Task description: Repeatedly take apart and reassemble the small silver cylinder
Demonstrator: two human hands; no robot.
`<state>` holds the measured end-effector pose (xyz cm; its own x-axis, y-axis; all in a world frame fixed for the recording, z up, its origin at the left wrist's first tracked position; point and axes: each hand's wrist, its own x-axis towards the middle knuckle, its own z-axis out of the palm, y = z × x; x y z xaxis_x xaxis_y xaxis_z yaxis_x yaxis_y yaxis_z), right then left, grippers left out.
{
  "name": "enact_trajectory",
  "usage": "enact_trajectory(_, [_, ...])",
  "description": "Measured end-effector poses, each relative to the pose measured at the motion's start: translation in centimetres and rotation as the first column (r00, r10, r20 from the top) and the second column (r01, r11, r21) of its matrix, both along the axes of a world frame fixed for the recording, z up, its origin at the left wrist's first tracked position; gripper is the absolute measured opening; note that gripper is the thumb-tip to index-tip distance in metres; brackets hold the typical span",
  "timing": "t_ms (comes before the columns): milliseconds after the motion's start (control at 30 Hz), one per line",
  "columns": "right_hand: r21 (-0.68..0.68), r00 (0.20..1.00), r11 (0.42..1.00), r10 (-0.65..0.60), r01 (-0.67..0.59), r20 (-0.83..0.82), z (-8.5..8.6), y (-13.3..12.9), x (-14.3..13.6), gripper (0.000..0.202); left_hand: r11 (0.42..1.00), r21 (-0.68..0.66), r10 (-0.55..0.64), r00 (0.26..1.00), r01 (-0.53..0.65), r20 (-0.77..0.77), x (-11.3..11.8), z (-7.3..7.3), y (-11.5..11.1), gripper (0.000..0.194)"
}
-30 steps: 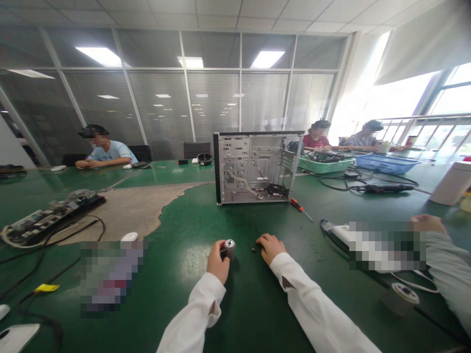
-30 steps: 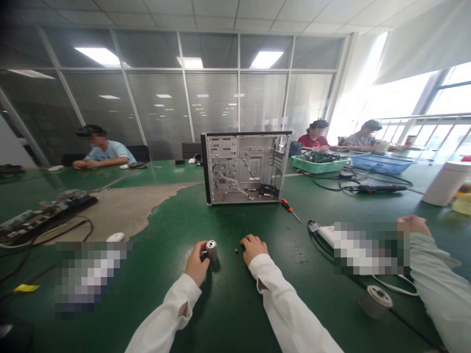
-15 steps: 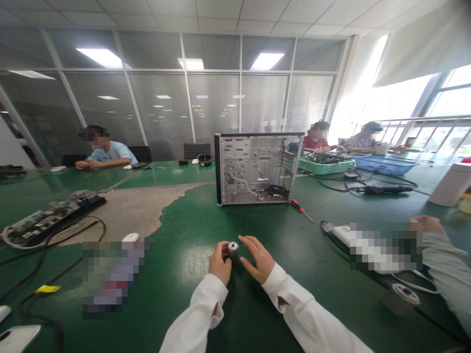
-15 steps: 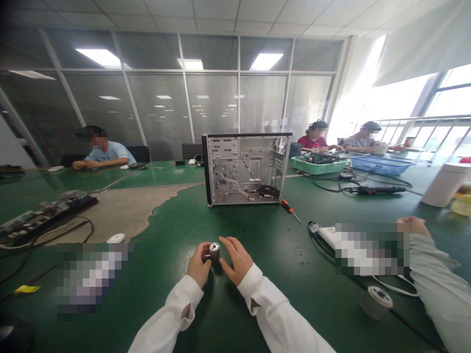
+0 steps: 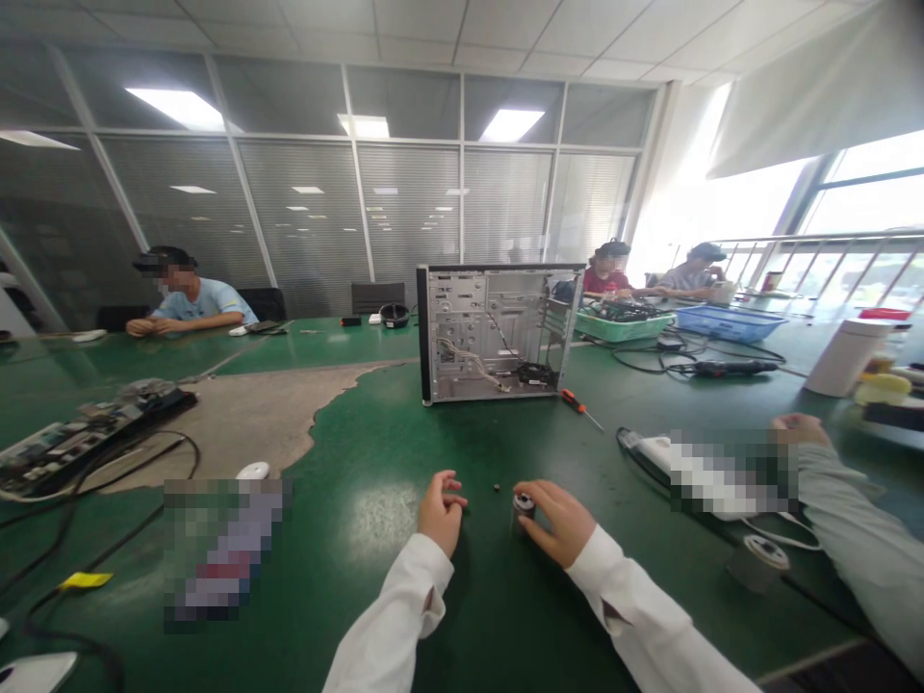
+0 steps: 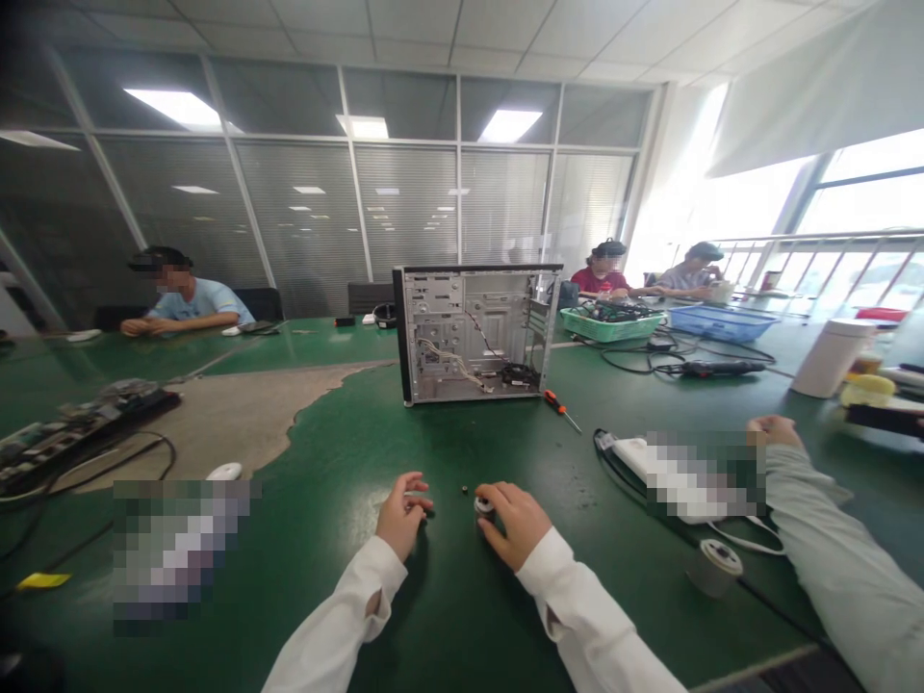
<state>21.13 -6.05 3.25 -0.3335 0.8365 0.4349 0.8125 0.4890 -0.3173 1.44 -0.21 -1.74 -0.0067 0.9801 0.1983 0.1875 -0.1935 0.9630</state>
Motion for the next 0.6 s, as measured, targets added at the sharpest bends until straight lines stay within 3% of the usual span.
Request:
enact_trajectory(167, [-0.050,0.919,0.944,-0.305,0.327,0.250,-0.1,-1.3,9.0,0.026,1.000,0.012,0.005,1.000,-0.005,-0.020,0.1,0.3,0.0,0.041])
enact_trajectory(267, [-0.048,0.795,0.851,-0.467,0.523,0.388,-0.3,-1.6,14.4,0.022,1.000,0.017,-0.001,1.000,0.001,-0.009,0.1,0.5,0.0,0.038])
enact_trajectory(367, [-0.055,0.694,0.765,-0.548,0.641,0.466,-0.3,-2.0,18.3,0.021,1.000,0.011,-0.002,1.000,0.002,-0.001,0.0,0.5,0.1,0.037])
enact_trajectory(500, [-0.025,0.603,0.685,-0.623,0.728,0.498,0.8,-2.4,19.1,0.033,1.000,0.005,0.009,1.000,-0.009,-0.005,-0.2,0.3,0.3,0.037])
enact_trajectory(533, [0.009,0.611,0.698,-0.633,0.716,0.475,1.1,-2.4,18.3,0.037,1.000,0.009,0.011,1.000,-0.011,-0.009,-0.3,0.2,0.3,0.037])
enact_trajectory(600, [0.058,0.712,0.790,-0.579,0.610,0.397,1.3,-2.4,15.3,0.041,1.000,0.016,0.016,1.000,-0.015,-0.012,-0.3,0.1,0.4,0.037])
